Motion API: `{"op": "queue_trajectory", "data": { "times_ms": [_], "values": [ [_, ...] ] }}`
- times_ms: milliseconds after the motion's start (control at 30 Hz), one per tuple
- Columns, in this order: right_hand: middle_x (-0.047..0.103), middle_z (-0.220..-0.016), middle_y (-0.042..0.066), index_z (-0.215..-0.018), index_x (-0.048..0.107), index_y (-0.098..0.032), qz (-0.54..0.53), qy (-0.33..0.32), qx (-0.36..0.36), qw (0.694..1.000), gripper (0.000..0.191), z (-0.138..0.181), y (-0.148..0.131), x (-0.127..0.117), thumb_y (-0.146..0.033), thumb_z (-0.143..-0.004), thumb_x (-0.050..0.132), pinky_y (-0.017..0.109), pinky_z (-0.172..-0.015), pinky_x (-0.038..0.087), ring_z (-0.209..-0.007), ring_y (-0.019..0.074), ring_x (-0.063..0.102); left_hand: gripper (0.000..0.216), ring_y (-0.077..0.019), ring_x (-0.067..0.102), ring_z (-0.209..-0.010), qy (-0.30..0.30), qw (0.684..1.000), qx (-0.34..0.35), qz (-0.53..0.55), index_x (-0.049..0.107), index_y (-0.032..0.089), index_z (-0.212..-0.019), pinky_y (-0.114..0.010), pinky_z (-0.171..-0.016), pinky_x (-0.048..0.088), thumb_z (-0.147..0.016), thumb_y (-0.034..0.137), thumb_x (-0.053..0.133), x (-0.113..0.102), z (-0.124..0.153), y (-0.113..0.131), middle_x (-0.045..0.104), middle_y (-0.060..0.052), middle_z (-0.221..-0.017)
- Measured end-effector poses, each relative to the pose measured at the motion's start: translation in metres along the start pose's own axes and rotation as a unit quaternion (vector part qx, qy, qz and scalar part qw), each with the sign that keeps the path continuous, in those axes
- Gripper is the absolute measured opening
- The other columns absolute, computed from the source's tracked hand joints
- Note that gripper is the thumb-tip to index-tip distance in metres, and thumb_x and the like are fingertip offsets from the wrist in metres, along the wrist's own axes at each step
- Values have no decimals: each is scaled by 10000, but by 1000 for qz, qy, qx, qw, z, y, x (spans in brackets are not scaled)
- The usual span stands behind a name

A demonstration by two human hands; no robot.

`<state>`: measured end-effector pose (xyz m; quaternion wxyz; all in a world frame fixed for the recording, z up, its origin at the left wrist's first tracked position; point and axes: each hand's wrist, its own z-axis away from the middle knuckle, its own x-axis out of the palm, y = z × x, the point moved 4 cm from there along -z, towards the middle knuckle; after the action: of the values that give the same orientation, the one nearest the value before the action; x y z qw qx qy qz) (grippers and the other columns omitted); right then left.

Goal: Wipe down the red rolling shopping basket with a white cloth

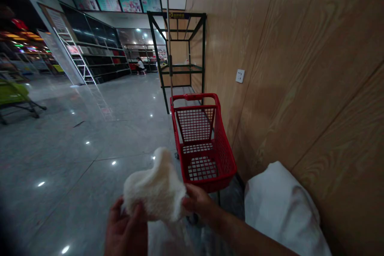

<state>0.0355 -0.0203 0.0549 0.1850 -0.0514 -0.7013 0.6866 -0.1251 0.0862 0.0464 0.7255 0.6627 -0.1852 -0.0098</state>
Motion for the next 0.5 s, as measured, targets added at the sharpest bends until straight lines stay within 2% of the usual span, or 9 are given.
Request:
{"op": "queue_trajectory", "data": {
  "times_ms": [67,100,167,267,333,433,500],
  "values": [
    [684,-1028,107,-1060,645,-172,-90,42,26,995,779,3,-8,-20,-752,-540,656,417,-851,497,-977,295,631,763,-239,636,-967,-66,997,-7,47,450,283,-1255,-318,-775,535,-585,464,766,61,9,7,674,-53,-1054],
    [698,-966,95,-1009,655,-172,-102,84,26,991,724,6,-13,-34,-716,-534,691,403,-828,507,-930,285,645,761,-239,636,-964,-88,995,-7,50,482,250,-1230,-309,-777,530,-556,432,787,84,11,9,676,-65,-1041],
    [708,-880,71,-927,659,-175,-81,172,6,982,605,14,-27,-66,-621,-531,756,385,-798,516,-871,268,654,679,-236,639,-920,-139,990,-23,22,579,187,-1111,-292,-752,522,-505,381,817,115,16,8,688,-74,-972],
    [707,-868,55,-901,653,-177,-31,246,-27,968,545,26,-49,-107,-531,-515,802,383,-797,514,-868,264,648,479,-214,637,-786,-211,974,-79,-36,663,135,-873,-260,-660,500,-519,428,798,134,22,-1,694,-56,-804],
    [705,-906,56,-942,640,-176,-29,238,-16,971,554,31,-59,-122,-501,-525,806,375,-789,516,-880,260,647,455,-188,625,-701,-227,968,-106,-33,661,129,-836,-239,-594,473,-576,492,749,139,27,-5,680,-41,-737],
    [697,-953,55,-1051,588,-191,-77,206,-9,976,586,35,-65,-134,-513,-592,759,337,-745,524,-869,237,653,459,-168,627,-692,-203,974,-99,14,625,157,-914,-234,-595,472,-632,509,708,148,34,-3,678,-27,-769],
    [684,-984,53,-1173,509,-219,-105,224,-36,968,624,37,-65,-142,-597,-692,632,329,-717,525,-854,222,655,448,-162,635,-748,-172,983,-59,28,591,173,-943,-241,-656,489,-649,492,705,154,33,-1,679,-26,-824]
  ]
}}
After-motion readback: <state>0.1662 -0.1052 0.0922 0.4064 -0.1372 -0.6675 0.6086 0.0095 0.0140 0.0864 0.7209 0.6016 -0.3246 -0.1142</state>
